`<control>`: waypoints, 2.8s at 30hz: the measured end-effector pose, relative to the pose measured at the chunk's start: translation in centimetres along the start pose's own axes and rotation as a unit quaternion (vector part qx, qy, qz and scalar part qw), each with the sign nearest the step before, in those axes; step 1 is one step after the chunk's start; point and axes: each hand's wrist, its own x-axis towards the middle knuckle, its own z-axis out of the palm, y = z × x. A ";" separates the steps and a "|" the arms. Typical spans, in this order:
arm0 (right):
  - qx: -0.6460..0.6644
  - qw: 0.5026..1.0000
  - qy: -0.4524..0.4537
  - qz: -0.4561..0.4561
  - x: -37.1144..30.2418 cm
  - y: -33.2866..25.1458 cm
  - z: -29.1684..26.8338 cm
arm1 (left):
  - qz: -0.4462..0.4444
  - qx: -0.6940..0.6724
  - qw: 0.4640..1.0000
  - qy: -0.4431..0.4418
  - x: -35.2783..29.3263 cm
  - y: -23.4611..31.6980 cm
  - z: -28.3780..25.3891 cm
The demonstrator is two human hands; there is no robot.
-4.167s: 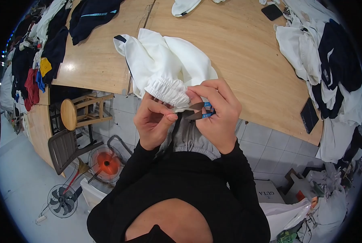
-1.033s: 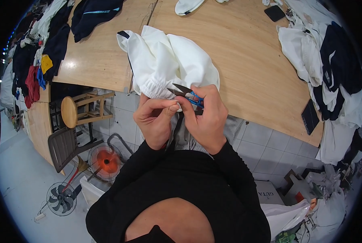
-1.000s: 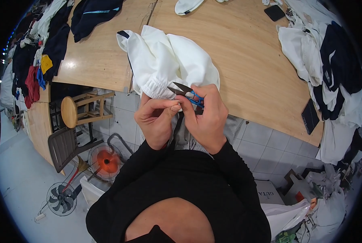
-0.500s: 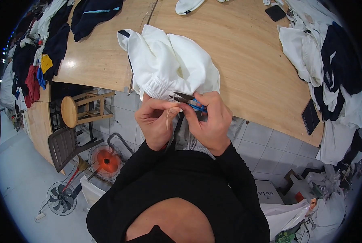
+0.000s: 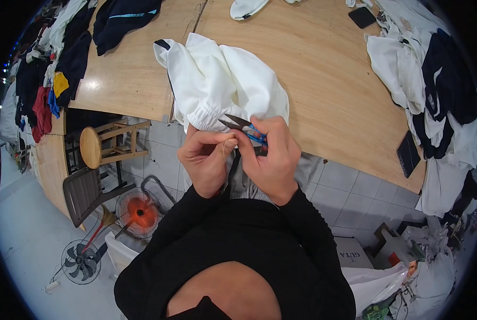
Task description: Trimming loose threads from a pair of white athletic shorts using small thread snips.
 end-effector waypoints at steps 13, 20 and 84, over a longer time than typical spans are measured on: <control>-0.014 0.987 0.015 0.158 0.1 1.3 -3.0 | -0.077 -0.267 0.953 -0.120 1.3 0.5 -0.1; -0.002 0.995 -0.014 -0.103 1.0 -0.1 0.0 | -0.068 -0.205 0.961 -0.171 0.5 0.2 0.1; 0.101 0.990 -0.069 -0.075 1.5 1.7 -2.7 | -0.191 -0.283 0.931 -0.126 2.1 2.2 -2.0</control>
